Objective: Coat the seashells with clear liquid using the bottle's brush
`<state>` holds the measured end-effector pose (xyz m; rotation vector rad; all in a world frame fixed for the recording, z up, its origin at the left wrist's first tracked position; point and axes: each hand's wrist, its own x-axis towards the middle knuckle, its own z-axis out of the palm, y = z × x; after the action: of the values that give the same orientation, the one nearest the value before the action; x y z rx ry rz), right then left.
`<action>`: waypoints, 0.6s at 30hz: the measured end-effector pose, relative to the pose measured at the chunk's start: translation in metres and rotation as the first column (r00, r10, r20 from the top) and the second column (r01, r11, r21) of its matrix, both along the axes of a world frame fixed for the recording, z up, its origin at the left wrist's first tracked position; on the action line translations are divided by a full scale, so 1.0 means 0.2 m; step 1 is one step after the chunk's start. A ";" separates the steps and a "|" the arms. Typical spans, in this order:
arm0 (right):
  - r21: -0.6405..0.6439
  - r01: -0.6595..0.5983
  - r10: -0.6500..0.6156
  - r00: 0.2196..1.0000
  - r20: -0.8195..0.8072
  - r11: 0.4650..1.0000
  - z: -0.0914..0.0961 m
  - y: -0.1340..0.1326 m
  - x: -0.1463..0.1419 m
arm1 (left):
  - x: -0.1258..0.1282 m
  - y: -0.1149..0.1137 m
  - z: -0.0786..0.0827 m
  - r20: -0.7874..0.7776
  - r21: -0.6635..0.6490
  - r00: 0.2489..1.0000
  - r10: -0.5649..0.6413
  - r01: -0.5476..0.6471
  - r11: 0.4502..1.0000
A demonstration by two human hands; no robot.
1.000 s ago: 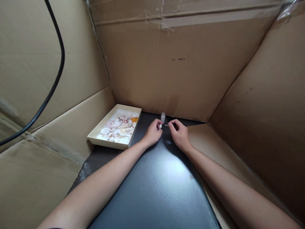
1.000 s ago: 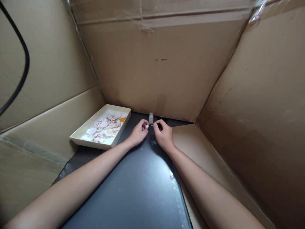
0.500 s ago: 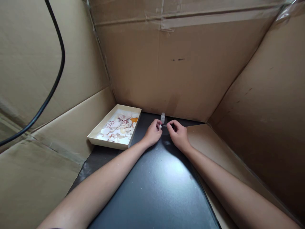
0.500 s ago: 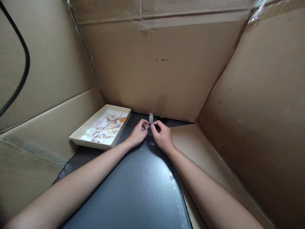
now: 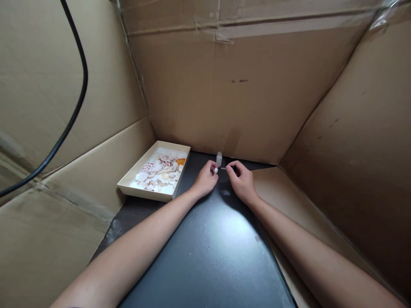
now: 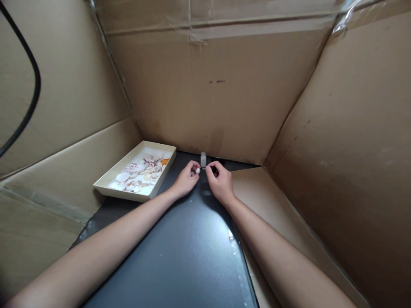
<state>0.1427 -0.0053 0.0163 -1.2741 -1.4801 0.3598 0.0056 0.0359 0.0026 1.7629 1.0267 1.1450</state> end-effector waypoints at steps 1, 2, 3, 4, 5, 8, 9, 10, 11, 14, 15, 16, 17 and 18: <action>0.010 -0.039 0.039 0.999 0.007 0.999 0.00 0.00 0.00 | 0.00 0.00 0.00 -0.004 0.000 1.000 0.001 -0.001 1.000; 0.017 -0.069 0.069 0.997 0.020 0.997 0.00 0.00 0.00 | 0.00 0.00 0.00 -0.007 0.001 1.000 0.001 -0.001 1.000; 0.018 -0.079 0.078 0.996 0.031 0.997 0.00 0.00 0.00 | 0.00 0.00 0.00 -0.010 0.002 1.000 0.001 -0.001 1.000; 0.013 -0.064 0.063 0.997 0.037 0.998 0.00 0.00 0.00 | 0.00 0.00 0.00 -0.012 0.003 1.000 0.000 0.000 1.000; 0.006 -0.031 0.031 0.999 0.036 0.999 0.00 0.00 0.00 | 0.00 0.00 0.00 -0.012 0.003 1.000 0.000 0.000 1.000; -0.008 0.030 -0.030 1.000 0.004 1.000 0.00 0.00 0.00 | 0.00 0.01 -0.01 -0.010 0.001 1.000 -0.002 0.002 1.000; -0.004 0.009 -0.009 1.000 -0.003 1.000 0.00 0.00 0.00 | 0.00 0.01 -0.02 -0.008 -0.001 1.000 -0.003 0.003 1.000; 0.003 -0.026 0.026 1.000 -0.004 1.000 0.00 0.00 0.00 | 0.00 0.01 -0.02 -0.005 -0.004 1.000 -0.003 0.003 1.000; 0.010 -0.060 0.060 0.998 0.000 0.998 0.00 0.00 0.00 | 0.00 0.01 -0.02 0.000 -0.008 1.000 -0.005 0.005 1.000; 0.005 -0.045 0.045 0.999 0.009 0.999 0.00 0.00 0.00 | 0.00 0.01 -0.02 0.012 -0.018 1.000 -0.004 0.005 1.000; -0.004 -0.008 0.008 1.000 0.003 1.000 -0.01 0.00 0.00 | 0.00 0.01 -0.02 0.012 -0.019 1.000 -0.002 0.002 1.000; -0.012 0.023 -0.023 1.000 -0.005 1.000 -0.01 0.01 0.00 | 0.00 0.01 -0.02 0.011 -0.020 1.000 0.001 0.000 1.000; -0.013 0.034 -0.034 0.999 -0.016 0.999 -0.01 0.01 0.00 | 0.00 0.01 -0.02 0.011 -0.021 1.000 0.003 -0.003 1.000; -0.008 0.019 -0.019 1.000 -0.023 1.000 -0.01 0.01 0.00 | 0.00 0.01 -0.01 0.010 -0.022 1.000 0.005 -0.005 1.000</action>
<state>0.1435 -0.0041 0.0144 -1.2851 -1.4474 0.3666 0.0062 0.0376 -0.0004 1.7362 1.0344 1.1407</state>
